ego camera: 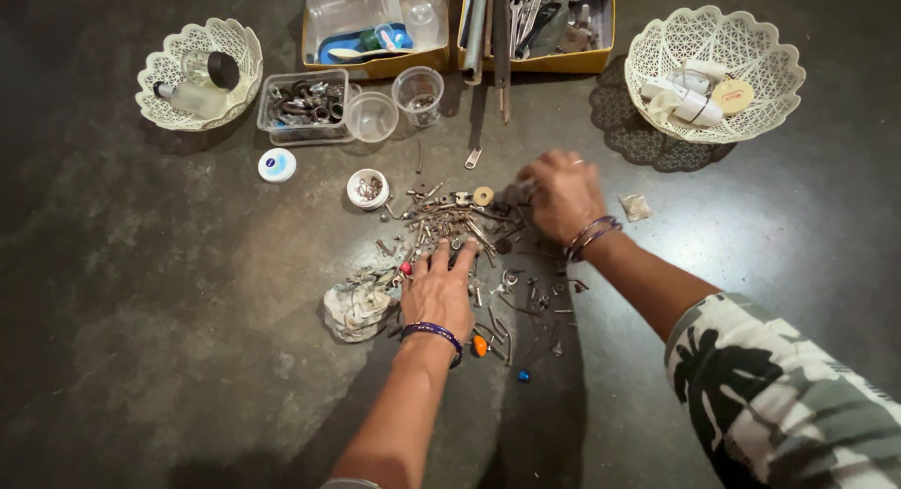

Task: The person sits on the floor and sorts a pile of small metal hardware parts by hand. They pick up individual items, examine them, and place them into a clear plastic container or a small white bowl. The person continues this repetitive sorting process throughout the clip.

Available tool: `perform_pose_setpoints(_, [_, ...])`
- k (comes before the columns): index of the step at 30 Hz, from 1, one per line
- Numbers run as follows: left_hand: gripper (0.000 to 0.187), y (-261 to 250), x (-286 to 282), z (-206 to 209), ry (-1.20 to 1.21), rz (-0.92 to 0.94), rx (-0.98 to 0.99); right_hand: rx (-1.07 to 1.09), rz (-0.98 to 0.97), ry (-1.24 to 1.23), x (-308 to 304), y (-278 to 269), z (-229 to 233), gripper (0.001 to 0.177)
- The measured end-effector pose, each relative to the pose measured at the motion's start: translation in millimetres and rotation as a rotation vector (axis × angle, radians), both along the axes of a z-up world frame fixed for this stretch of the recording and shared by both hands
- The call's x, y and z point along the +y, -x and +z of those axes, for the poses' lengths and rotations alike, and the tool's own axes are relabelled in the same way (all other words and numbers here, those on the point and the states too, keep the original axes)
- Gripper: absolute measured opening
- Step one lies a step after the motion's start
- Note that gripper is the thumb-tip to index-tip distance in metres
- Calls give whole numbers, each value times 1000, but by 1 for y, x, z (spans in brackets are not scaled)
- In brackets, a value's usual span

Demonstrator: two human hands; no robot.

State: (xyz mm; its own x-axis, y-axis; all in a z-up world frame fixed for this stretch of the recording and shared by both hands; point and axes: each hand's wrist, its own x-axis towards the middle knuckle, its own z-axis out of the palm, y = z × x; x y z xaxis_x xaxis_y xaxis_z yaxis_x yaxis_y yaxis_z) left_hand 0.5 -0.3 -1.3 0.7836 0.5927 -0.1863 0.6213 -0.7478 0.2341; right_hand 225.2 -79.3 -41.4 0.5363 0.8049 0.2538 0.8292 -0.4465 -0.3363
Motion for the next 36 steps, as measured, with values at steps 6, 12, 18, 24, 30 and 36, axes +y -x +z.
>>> perform_pose_setpoints(6, [80, -1, 0, -3, -16, -4, -26, -44, -68, -33, -11, -22, -16, 45])
perform_pose_setpoints(12, [77, -1, -1, 3, 1, 6, -35, 81, 109, 35, -3, 17, -12, 37])
perform_pose_setpoints(18, [72, 2, -1, 5, 9, -18, -51, 105, 168, -4, 8, 25, 9, 28])
perform_pose_setpoints(24, [55, 24, 17, -5, 97, -11, -390, 61, 161, 159, -3, 24, 11, 19])
perform_pose_setpoints(30, [45, 41, 30, -4, 100, 146, -590, 184, 162, 106, -15, 15, 15, 14])
perform_pose_setpoints(36, [42, 53, 32, -26, 175, 191, -542, 244, 177, -4, -22, 15, 22, 13])
